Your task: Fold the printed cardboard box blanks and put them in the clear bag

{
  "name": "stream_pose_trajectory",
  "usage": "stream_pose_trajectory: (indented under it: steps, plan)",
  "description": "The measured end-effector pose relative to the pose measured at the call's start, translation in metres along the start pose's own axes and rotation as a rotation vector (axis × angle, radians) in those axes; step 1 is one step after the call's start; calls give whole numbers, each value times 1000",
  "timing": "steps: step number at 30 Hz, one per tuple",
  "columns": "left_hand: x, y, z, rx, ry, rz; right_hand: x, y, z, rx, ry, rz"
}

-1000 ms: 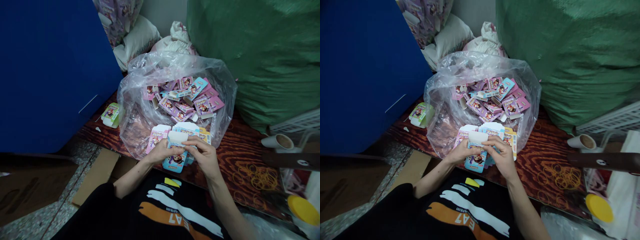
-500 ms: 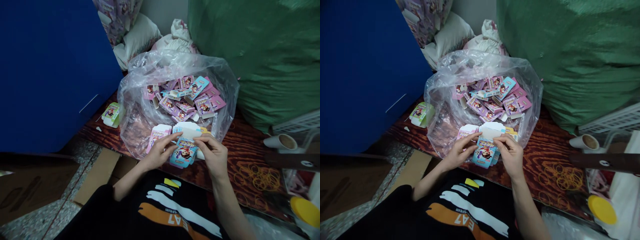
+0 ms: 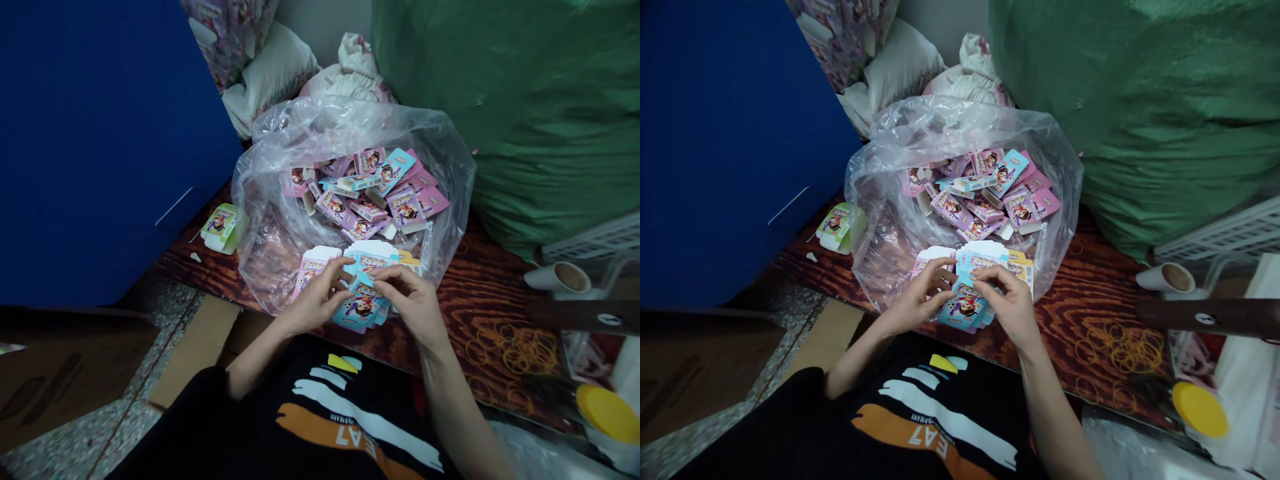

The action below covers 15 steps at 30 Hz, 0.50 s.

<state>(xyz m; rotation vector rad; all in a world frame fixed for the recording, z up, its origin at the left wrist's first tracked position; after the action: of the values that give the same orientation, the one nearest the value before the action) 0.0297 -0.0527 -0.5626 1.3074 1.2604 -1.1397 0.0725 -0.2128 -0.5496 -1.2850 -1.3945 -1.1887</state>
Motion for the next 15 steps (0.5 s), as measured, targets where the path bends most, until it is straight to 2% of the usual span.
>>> stream_pose_trajectory:
  steps: [2,6,15]
  plan:
    - [2,0,0,9,23,2,-4,0,0,-46,-14,33]
    - [6,0,3,50,3,-21,0,2,-3,-102,-94,-10]
    - [7,0,4,101,-9,-50,2,15,-2,-25,-54,35]
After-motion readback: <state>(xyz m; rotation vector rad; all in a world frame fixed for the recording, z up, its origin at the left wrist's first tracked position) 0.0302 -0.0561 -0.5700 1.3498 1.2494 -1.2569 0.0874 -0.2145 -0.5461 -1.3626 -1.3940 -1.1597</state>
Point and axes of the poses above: each hand's wrist, its own y-axis towards the middle knuckle, its own z-axis out of the palm, x = y × z, the point moved 9 cm from there along y, towards the middle knuckle, and after that the axes turned 13 degrees about -x, right-handed, at the moved point
